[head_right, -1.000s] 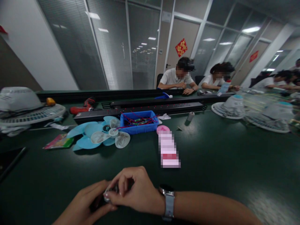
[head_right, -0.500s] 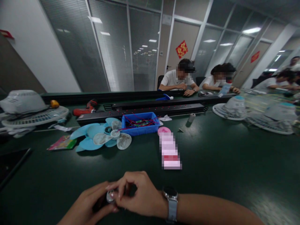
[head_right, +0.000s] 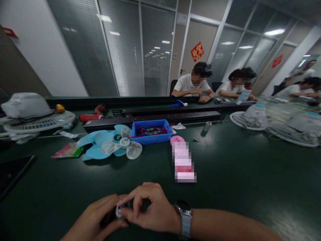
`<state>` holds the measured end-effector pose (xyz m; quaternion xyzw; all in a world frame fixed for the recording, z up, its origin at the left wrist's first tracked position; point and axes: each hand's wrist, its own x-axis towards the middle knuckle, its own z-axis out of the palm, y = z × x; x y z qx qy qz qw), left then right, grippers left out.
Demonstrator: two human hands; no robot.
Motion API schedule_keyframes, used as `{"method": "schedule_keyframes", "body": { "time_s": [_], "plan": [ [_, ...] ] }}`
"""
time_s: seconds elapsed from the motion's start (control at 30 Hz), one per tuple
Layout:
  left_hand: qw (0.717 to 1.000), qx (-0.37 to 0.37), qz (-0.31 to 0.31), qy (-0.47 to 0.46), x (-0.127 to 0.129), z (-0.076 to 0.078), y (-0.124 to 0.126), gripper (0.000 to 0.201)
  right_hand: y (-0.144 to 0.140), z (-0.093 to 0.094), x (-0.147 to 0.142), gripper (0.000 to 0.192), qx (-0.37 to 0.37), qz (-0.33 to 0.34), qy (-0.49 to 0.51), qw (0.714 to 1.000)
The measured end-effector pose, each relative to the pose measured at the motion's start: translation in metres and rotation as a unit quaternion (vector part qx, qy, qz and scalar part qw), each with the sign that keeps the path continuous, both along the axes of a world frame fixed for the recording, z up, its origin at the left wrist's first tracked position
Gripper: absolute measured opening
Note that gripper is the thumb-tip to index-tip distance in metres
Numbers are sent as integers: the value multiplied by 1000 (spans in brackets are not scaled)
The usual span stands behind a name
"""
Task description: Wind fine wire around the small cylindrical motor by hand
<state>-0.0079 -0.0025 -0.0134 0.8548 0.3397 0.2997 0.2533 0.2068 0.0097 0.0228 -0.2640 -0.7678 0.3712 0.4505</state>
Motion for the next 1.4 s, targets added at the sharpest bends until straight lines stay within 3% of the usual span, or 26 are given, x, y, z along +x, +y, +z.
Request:
{"method": "schedule_keyframes", "body": {
  "time_s": [0.2,0.4,0.57,0.8,1.07,1.27,1.4],
  "plan": [
    [1000,-7,6,15,0,1,1,30,0,-1,-4,42,-128,8,92,987],
    [1000,-11,3,22,1,3,1,27,1,-4,-4,41,-153,11,105,983],
    [1000,-13,3,19,1,3,2,27,1,-4,-4,37,-135,21,95,986],
    [1000,0,-1,-1,2,0,1,30,-2,-3,-2,27,-31,34,22,999],
    [1000,-4,-9,2,1,1,2,28,-3,-6,-1,31,3,30,15,999],
    [1000,-13,-11,0,-2,-2,1,37,-3,-4,-1,36,4,-8,21,1000],
    [1000,-17,-6,9,-1,-1,1,36,-3,-2,-4,38,-39,-6,49,998]
  ]
}}
